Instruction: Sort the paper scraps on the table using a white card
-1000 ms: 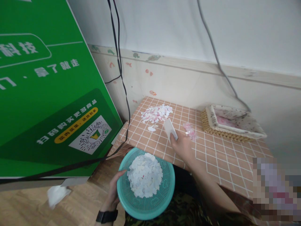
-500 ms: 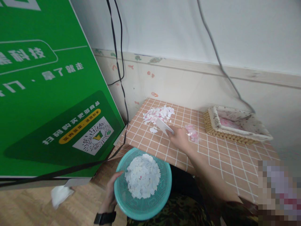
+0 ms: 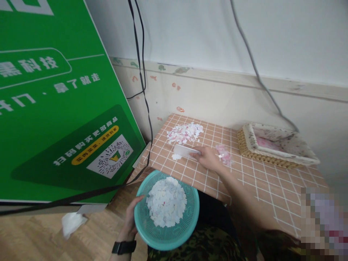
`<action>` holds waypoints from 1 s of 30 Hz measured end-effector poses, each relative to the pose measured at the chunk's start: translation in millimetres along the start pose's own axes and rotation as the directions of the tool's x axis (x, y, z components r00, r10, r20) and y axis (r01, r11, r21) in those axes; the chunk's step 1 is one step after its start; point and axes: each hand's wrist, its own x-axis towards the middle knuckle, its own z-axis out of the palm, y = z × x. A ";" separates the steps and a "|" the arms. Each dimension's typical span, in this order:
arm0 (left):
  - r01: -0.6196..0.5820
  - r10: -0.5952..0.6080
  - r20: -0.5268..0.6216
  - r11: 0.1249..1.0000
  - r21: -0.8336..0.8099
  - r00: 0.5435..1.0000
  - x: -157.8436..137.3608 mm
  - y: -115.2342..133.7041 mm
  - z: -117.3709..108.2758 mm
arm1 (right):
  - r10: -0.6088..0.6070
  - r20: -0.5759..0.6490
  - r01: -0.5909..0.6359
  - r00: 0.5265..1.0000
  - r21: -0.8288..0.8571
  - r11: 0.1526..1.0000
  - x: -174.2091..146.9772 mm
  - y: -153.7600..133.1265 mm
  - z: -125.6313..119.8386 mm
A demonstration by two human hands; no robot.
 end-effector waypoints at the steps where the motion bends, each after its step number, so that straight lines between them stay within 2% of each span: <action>1: -0.005 0.005 -0.009 1.000 0.003 1.000 -0.4 0.4 0.7 | -0.011 0.011 0.011 1.000 -0.003 1.000 -1.0 -1.1 -0.5; 6: 0.005 -0.005 -0.006 1.000 0.021 1.000 -2.9 2.2 3.8 | -0.032 -0.015 0.030 0.999 -0.089 0.996 -6.0 -5.8 6.8; 10: 0.000 0.000 -0.008 1.000 0.009 1.000 -1.8 1.6 2.2 | -0.127 0.052 0.132 0.991 -0.117 0.984 -24.6 -15.0 23.4; 15: 0.039 -0.038 0.052 0.999 -0.011 0.998 5.0 -2.9 -6.3 | -0.262 0.132 0.265 0.956 -0.004 0.964 -64.6 -33.6 29.8; 18: 0.075 -0.073 0.097 0.997 -0.023 0.993 7.5 -6.3 -10.3 | -0.237 0.119 0.230 0.964 0.074 0.970 -74.3 -27.3 16.5; 21: 0.085 -0.082 0.111 0.996 -0.024 0.990 8.0 -9.2 -11.7 | -0.073 -0.058 0.075 0.996 0.041 0.996 -65.9 -1.9 -6.7; 23: 0.080 -0.079 0.107 0.997 -0.011 0.991 8.0 -10.8 -11.8 | 0.030 -0.184 -0.037 0.983 -0.037 0.999 -53.4 18.0 -22.7; 24: 0.075 -0.074 0.100 0.997 -0.002 0.992 8.1 -11.4 -11.6 | 0.053 -0.206 -0.071 0.977 -0.080 0.994 -45.8 26.6 -29.5; 27: 0.062 -0.064 0.074 0.998 0.028 0.995 8.6 -12.7 -11.1 | 0.068 -0.198 -0.103 0.978 -0.171 0.980 -20.2 42.9 -42.4; 30: 0.064 -0.067 0.067 0.997 0.039 0.995 9.4 -14.0 -10.4 | 0.026 -0.139 -0.054 0.990 -0.200 0.978 5.2 47.0 -45.2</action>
